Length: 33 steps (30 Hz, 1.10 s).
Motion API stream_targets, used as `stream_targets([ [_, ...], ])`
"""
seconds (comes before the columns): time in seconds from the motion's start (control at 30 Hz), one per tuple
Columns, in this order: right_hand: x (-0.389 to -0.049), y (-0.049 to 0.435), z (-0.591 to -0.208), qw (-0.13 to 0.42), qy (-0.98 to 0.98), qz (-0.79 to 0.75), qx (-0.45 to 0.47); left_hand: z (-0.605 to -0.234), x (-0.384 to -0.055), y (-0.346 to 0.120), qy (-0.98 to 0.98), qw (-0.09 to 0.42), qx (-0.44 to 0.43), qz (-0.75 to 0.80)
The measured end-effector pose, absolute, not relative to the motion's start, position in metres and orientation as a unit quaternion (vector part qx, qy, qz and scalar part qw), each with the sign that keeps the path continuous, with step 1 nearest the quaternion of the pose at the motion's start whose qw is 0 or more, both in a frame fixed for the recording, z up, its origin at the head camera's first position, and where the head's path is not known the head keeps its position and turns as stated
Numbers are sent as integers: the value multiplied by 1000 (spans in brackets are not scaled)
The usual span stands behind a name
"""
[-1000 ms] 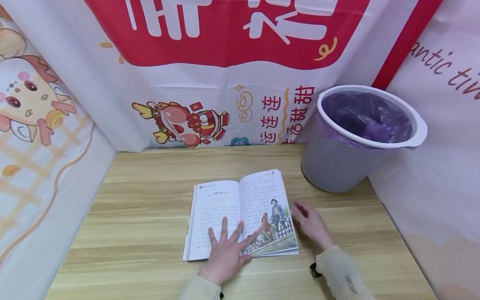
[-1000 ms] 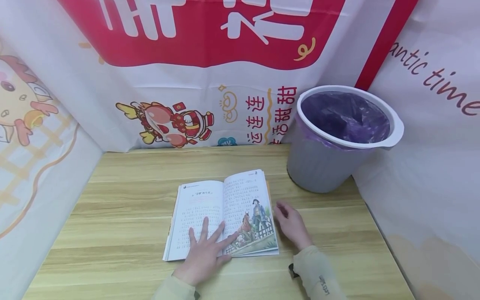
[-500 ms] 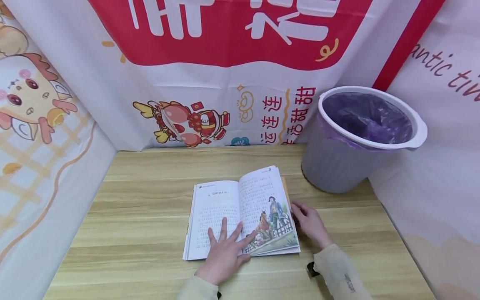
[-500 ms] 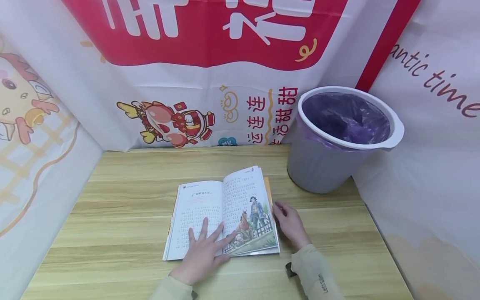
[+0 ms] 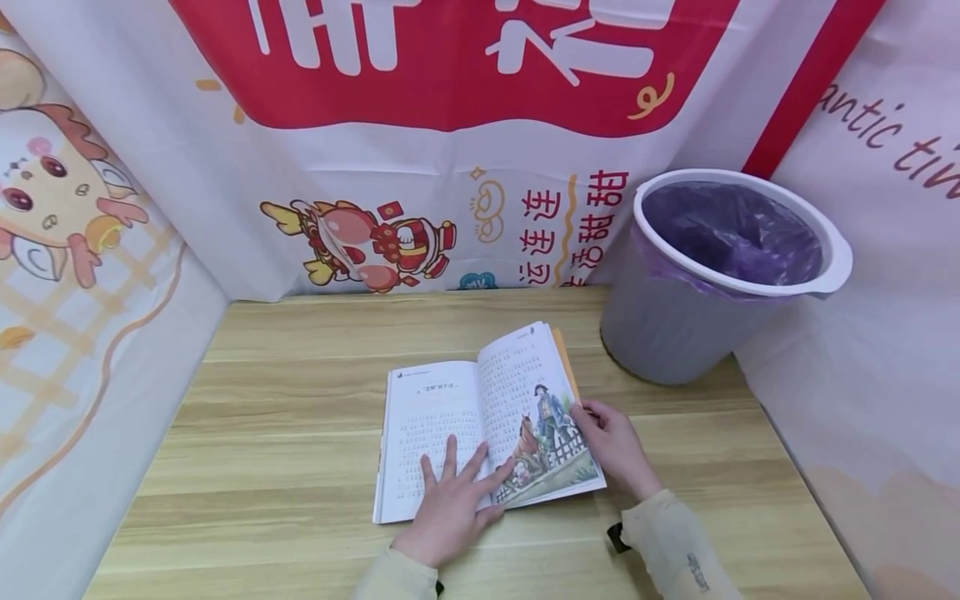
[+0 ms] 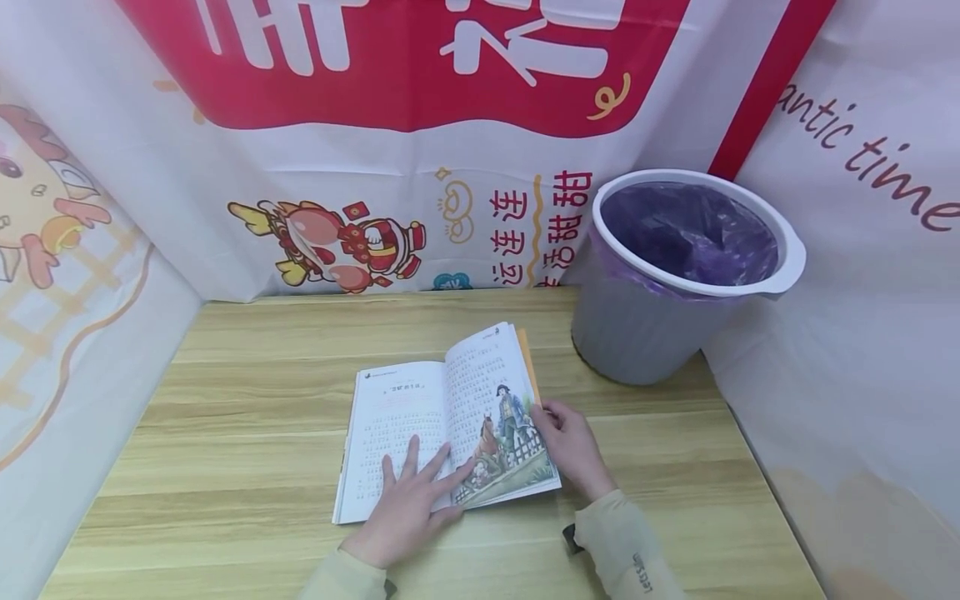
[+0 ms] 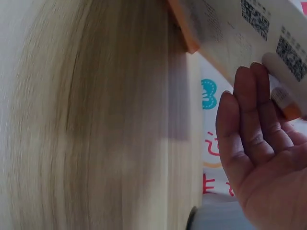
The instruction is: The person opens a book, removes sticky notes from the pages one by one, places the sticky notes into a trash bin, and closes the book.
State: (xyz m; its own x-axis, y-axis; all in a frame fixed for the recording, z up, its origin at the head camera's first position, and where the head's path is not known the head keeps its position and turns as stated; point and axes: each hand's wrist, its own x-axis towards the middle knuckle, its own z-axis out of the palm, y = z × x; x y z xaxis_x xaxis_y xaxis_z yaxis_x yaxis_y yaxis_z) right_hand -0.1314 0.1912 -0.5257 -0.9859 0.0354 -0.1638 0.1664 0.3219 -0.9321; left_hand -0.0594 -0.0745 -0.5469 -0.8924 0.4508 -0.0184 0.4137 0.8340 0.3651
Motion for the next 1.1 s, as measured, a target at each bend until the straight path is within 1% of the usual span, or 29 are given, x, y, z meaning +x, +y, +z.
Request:
stream_targets([
  [0.13,-128,189,-521,56,799,-595,72,-546,-59,-74,955,55,229,182],
  [0.33,-121,199,-515,60,776,-621,95,-546,-59,-68,947,49,254,188],
  [0.57,-113,209,-500,63,775,-621,99,-553,-57,-64,936,71,287,191],
  [0.67,-110,209,-494,64,782,-614,93,-554,-59,-68,929,80,286,219],
  [0.8,-107,203,-488,53,790,-606,83,-543,-64,-82,914,79,242,316],
  [0.9,-106,197,-485,32,803,-591,69,-531,-71,-96,899,50,184,393],
  [1.0,-105,189,-480,17,813,-579,55,-527,-78,-113,892,18,118,437],
  [1.1,-105,180,-475,19,814,-578,45,-531,-85,-130,888,11,53,457],
])
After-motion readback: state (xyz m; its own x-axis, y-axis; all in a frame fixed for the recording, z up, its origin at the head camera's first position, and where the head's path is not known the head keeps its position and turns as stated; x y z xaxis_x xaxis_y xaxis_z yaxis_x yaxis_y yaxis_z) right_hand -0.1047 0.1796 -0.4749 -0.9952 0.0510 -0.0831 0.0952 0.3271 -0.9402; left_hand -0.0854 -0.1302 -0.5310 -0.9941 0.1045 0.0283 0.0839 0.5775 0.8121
